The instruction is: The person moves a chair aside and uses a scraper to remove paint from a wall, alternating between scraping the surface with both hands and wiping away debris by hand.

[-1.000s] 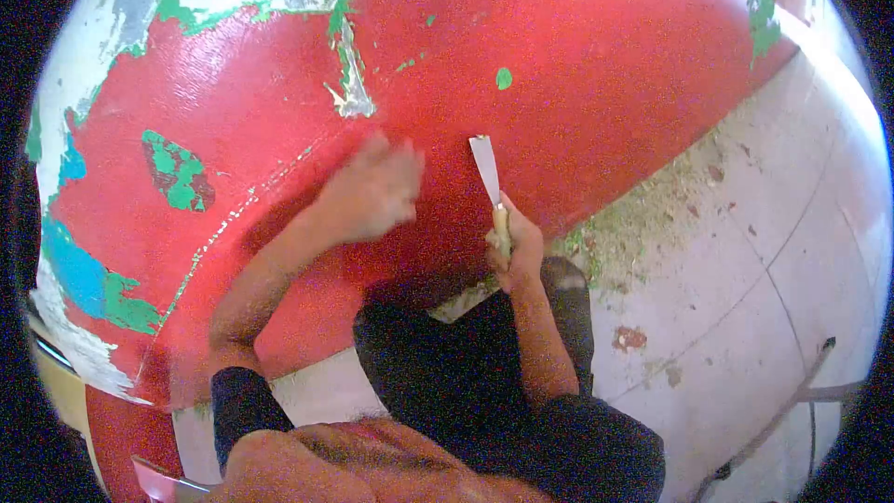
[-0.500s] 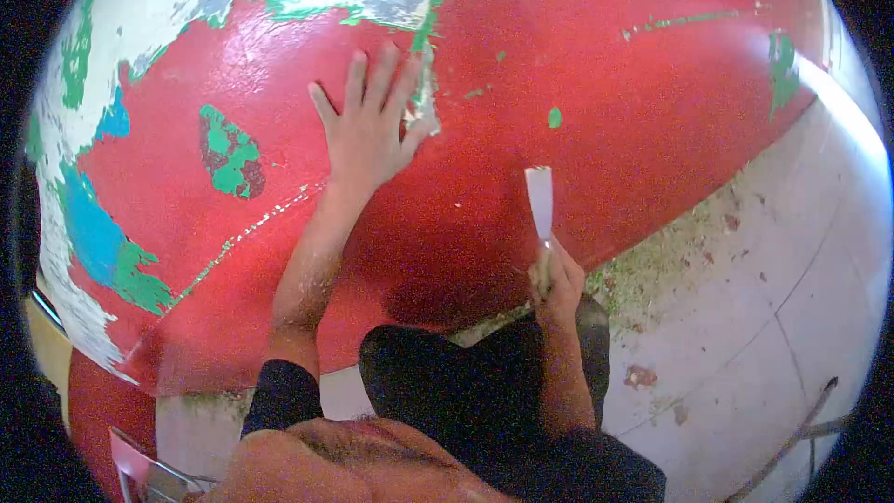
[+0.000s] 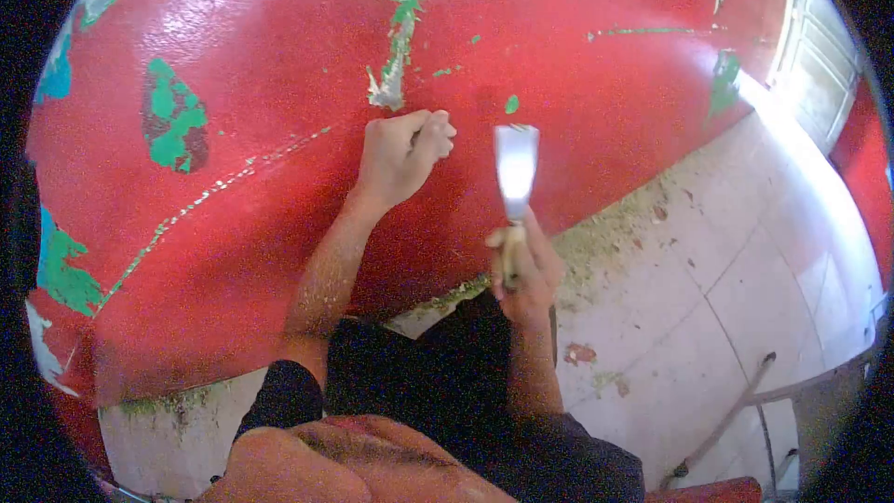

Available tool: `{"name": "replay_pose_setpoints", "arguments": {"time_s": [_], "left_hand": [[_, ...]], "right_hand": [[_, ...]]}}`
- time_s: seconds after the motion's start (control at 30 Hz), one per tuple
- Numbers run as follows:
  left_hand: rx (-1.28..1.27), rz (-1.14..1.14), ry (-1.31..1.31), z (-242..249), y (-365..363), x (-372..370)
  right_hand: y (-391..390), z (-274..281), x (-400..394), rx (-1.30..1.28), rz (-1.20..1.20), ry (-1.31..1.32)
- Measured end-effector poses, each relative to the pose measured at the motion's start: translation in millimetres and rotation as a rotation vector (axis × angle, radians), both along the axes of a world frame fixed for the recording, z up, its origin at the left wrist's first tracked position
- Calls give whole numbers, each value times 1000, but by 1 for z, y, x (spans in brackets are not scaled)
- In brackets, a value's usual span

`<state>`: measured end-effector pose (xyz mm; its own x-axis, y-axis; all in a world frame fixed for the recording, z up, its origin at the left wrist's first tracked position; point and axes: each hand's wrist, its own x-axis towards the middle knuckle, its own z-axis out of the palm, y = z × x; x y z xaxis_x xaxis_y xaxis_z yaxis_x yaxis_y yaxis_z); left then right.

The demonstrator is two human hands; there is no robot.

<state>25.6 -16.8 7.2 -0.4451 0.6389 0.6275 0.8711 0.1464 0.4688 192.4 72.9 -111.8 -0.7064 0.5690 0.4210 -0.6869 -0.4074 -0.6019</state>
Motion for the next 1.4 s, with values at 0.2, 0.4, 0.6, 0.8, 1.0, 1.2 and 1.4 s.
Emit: {"name": "replay_pose_setpoints", "arguments": {"time_s": [0.2,0.4,0.6,0.8,1.0,1.2,1.4], "left_hand": [[421,-570,-1315,-8,22,17],[693,-539,-1122,-37,22,5],[802,-468,-1280,-23,17,9],[774,-359,-1230,-28,18,10],[741,-281,-1193,-20,10,6],[760,-201,-1057,9,13,2],[706,-128,-1291,-13,-1,7]], "right_hand": [[-17,48,-45,183,-17,-241],[-23,49,-69,433,-329,-312],[-27,46,-74,392,-213,-322],[-28,34,-90,345,-145,-249],[-37,41,-89,305,-124,-307],[-30,46,-104,334,-81,-181],[-46,40,-89,158,60,-304]]}}
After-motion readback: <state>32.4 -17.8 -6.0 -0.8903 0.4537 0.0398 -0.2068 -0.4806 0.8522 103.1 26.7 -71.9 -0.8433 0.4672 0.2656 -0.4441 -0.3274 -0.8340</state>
